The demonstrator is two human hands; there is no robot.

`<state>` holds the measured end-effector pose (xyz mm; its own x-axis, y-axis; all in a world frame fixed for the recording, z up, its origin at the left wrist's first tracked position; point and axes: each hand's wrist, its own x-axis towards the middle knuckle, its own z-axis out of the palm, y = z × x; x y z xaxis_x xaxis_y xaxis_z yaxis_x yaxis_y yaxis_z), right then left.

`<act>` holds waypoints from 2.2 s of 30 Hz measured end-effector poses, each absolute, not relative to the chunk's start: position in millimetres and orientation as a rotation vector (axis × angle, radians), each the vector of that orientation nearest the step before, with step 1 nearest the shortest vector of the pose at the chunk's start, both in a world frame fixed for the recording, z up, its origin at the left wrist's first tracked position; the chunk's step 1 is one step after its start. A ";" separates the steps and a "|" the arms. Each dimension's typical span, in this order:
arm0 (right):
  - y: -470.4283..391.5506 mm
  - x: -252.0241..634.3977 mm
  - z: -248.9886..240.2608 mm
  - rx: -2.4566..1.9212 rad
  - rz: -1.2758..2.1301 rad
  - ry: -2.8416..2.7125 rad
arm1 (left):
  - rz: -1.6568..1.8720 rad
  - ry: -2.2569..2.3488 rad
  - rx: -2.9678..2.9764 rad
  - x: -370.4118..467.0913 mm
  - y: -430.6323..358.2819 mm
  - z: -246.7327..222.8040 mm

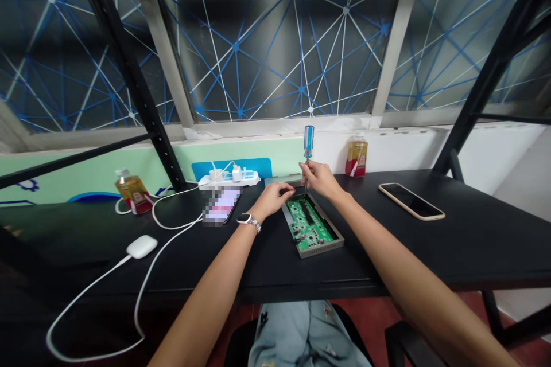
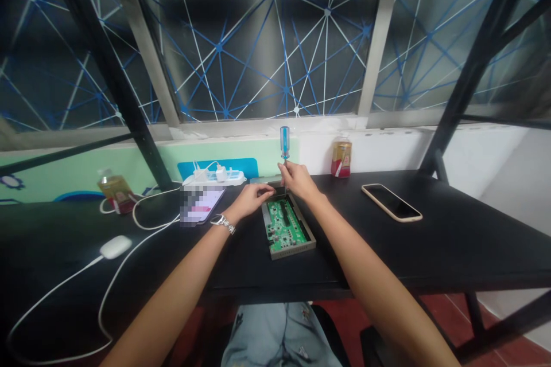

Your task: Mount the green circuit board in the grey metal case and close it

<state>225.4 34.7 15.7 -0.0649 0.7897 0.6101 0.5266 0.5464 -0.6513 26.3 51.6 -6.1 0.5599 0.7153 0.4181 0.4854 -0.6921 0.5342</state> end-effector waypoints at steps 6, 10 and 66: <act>36.1 225.0 14.1 -1.101 0.322 -1.733 | 0.908 0.884 2.386 40.2 46.3 -0.1; 35.6 225.5 13.8 -1.107 0.313 -1.703 | 0.966 0.860 2.258 57.4 50.3 2.9; 36.0 229.2 12.3 -1.118 0.275 -1.477 | 1.214 0.927 2.009 86.9 52.7 -15.9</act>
